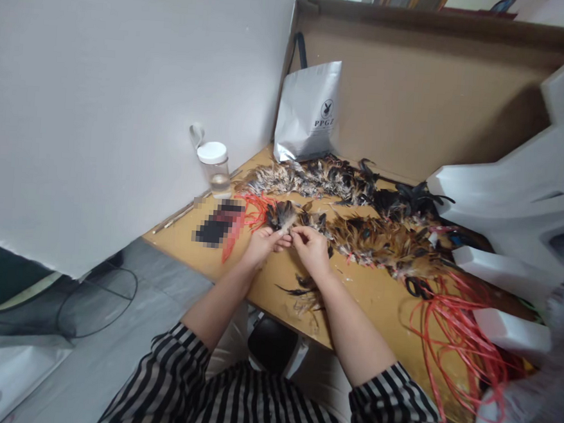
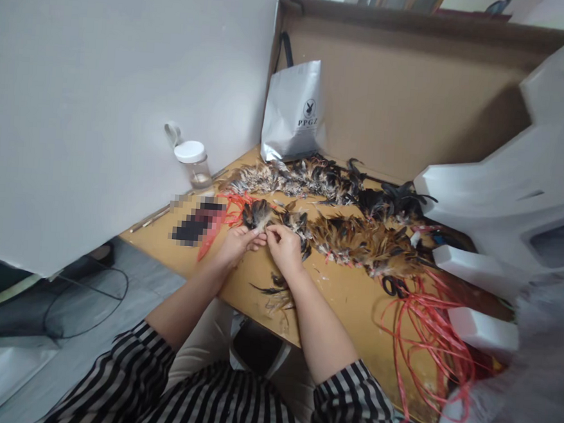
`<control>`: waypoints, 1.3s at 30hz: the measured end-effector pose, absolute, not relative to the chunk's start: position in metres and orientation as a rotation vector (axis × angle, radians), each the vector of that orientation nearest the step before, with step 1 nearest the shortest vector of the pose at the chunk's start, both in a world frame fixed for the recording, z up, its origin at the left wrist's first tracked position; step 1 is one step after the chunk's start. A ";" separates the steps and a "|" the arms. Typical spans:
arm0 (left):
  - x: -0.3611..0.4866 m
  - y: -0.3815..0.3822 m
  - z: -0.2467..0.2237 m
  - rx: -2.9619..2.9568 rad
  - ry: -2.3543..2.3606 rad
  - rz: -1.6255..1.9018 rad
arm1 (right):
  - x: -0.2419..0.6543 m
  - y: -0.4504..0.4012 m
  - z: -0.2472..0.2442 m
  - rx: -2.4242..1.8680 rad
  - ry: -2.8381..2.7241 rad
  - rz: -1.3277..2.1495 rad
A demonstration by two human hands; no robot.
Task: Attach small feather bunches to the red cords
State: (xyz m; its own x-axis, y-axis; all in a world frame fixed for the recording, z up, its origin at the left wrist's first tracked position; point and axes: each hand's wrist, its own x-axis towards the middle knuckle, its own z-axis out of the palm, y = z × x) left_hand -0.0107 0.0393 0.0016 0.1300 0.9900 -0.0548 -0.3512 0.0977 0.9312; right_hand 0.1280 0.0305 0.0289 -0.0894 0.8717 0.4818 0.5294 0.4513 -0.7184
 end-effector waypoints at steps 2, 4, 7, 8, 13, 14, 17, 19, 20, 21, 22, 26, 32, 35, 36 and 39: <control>-0.011 0.040 0.001 0.922 0.886 1.232 | 0.132 0.033 0.032 -1.229 -1.684 0.595; -0.012 0.040 0.001 0.890 0.889 1.248 | 0.139 0.034 0.038 -1.218 -1.677 0.789; -0.012 0.041 0.001 0.850 0.888 1.276 | 0.157 0.033 0.051 -1.164 -1.929 1.094; -0.013 0.041 0.001 0.846 0.888 1.284 | 0.162 0.033 0.054 -1.175 -2.049 1.174; -0.014 0.043 0.000 0.821 0.909 1.310 | 0.173 0.039 0.049 -1.205 -2.150 1.038; -0.014 0.043 0.000 0.814 0.910 1.320 | 0.171 0.040 0.045 -1.227 -2.143 1.001; -0.015 0.044 0.000 0.792 0.902 1.350 | 0.162 0.043 0.034 -1.455 -2.099 0.762; -0.015 0.043 0.000 0.780 0.896 1.359 | 0.154 0.043 0.030 -1.626 -2.067 0.546; -0.015 0.043 0.000 0.778 0.891 1.363 | 0.150 0.042 0.029 -1.694 -2.056 0.453; -0.015 0.043 0.000 0.776 0.885 1.369 | 0.146 0.041 0.028 -1.751 -2.047 0.375; -0.015 0.042 0.001 0.773 0.879 1.375 | 0.142 0.040 0.027 -1.796 -2.044 0.313; -0.015 0.042 0.002 0.771 0.869 1.378 | 0.131 0.039 0.022 -1.874 -2.052 0.207; -0.015 0.041 0.003 0.730 0.856 1.389 | 0.138 0.047 0.015 -1.662 -1.752 0.571; -0.016 0.041 0.003 0.716 0.826 1.379 | 0.141 0.050 0.018 -1.483 -1.414 0.989; -0.016 0.041 0.003 0.717 0.819 1.372 | 0.142 0.050 0.020 -1.430 -1.300 1.118; -0.016 0.040 0.004 0.727 0.819 1.353 | 0.143 0.050 0.024 -1.249 -1.054 1.376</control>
State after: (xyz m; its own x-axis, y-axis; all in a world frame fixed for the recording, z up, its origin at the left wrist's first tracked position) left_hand -0.0156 0.0405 0.0036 0.0351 0.9958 -0.0842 -0.5366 0.0899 0.8391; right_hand 0.1432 0.0502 0.0244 -0.0114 0.9868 -0.1617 -0.1009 -0.1620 -0.9816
